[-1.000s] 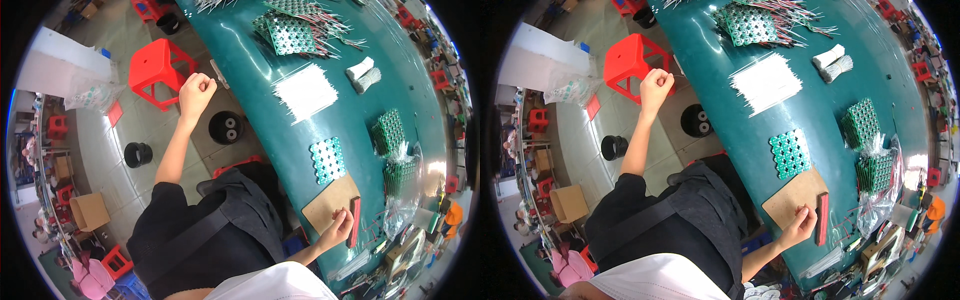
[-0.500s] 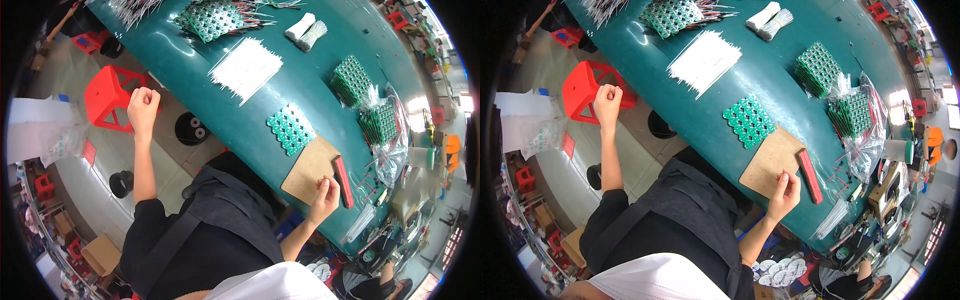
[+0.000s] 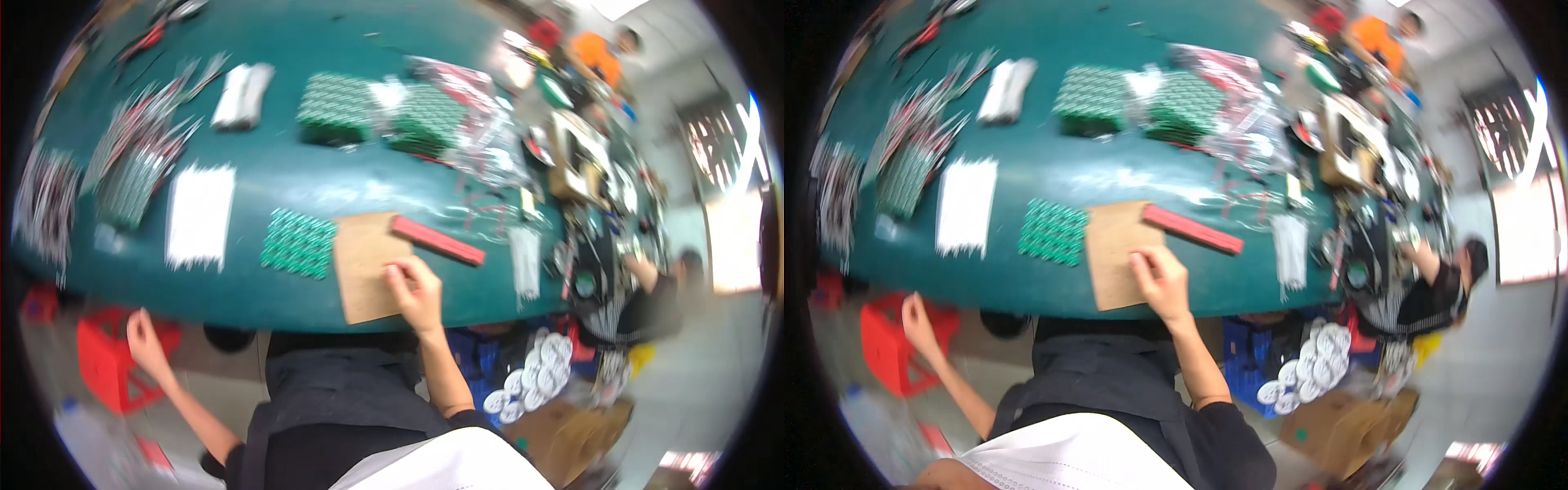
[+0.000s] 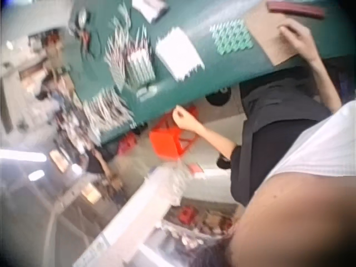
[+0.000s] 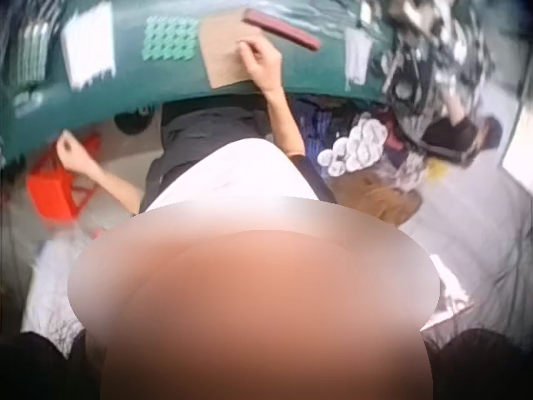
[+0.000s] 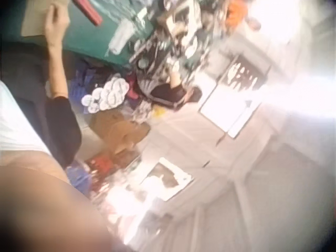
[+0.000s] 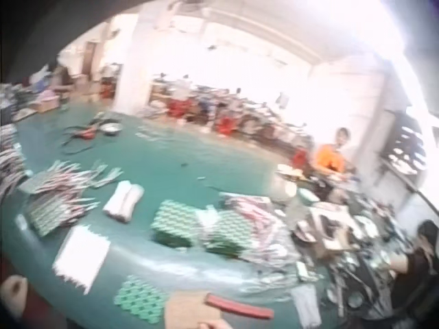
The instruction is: The person is soldering individual wires onto a grid of small green printed circuit boards (PCBs) and then organizing the completed units.
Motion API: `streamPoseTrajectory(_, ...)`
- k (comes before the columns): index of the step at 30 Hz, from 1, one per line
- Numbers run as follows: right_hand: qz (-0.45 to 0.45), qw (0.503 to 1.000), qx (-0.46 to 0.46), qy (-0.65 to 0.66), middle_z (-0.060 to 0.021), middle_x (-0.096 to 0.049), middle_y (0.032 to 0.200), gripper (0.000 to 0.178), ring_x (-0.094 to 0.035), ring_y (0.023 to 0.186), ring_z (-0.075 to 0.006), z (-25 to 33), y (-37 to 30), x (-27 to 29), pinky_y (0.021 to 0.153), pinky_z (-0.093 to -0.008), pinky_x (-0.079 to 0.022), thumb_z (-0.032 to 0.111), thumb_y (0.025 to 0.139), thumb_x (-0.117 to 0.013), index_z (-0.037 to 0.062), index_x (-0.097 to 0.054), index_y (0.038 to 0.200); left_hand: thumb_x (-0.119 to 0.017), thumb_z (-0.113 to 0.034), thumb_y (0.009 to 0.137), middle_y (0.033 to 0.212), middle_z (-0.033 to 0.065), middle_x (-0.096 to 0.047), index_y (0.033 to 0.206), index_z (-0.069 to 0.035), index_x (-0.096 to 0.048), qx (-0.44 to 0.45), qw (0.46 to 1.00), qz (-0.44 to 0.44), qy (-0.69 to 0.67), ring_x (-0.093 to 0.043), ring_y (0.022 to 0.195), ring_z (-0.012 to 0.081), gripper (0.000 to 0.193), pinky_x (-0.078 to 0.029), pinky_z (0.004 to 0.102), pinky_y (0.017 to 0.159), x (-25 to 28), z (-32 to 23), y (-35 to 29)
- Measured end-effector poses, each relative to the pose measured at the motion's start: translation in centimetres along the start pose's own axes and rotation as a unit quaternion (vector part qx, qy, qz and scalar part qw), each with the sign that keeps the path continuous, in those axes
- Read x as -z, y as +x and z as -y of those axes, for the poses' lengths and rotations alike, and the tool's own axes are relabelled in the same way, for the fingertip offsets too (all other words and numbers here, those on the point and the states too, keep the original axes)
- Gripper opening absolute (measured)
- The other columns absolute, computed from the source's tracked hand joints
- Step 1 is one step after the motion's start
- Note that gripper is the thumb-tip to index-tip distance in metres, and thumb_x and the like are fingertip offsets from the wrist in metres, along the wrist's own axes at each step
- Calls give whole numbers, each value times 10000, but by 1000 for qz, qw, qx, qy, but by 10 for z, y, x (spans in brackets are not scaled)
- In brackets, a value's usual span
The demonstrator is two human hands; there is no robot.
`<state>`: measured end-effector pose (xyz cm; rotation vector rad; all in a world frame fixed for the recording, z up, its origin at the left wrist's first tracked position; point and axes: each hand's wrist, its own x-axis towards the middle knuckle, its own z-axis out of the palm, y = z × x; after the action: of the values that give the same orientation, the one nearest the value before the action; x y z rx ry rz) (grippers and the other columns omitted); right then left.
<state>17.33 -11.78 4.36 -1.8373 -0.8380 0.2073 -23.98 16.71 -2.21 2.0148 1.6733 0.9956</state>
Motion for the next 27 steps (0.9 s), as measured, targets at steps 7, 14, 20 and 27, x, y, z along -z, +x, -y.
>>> streamPoseTrajectory(7, -47, 993, 67, -85, -96, -615, 867, 130, -617, 746, -224, 1, 19, 36, 638, -314, -506, 49, 890, -641, 21, -641, 1017, -635, -329, 966, 941, 14, -599, 1174, -8, -608, 265, 895, 20, -359, -526, 858, 110, 384, -416, 280, 807, -43, 77, 7)
streamPoseTrajectory(14, -43, 903, 143, -403, -59, -574, 1100, 396, -529, 1064, -264, -51, 31, 60, 908, -428, -401, 164, 807, -721, 87, -608, 1178, -603, -154, 986, 1125, 159, -645, 1166, 84, -593, 21, 969, -233, -80, -626, 1010, 233, 299, -511, 335, 910, -29, -4, -5)
streamPoseTrajectory(20, -54, 900, 139, -409, -45, -580, 1082, 417, -534, 1045, -247, -54, 32, 53, 909, -421, -389, 202, 785, -736, 98, -613, 1170, -554, 19, 962, 1010, 91, -592, 1009, 27, -592, -153, 952, 63, -258, -582, 914, 197, 61, -491, 308, 843, -33, -123, -17)
streamPoseTrajectory(27, -55, 889, 118, -439, -49, -578, 1037, 345, -538, 988, -246, -64, 56, 53, 834, -423, -403, 220, 789, -728, 92, -623, 1092, -740, -48, 731, 1118, 98, -639, 1045, -61, -663, -503, 773, 364, -134, -604, 1039, 319, 323, -469, 434, 903, -67, -268, -19)
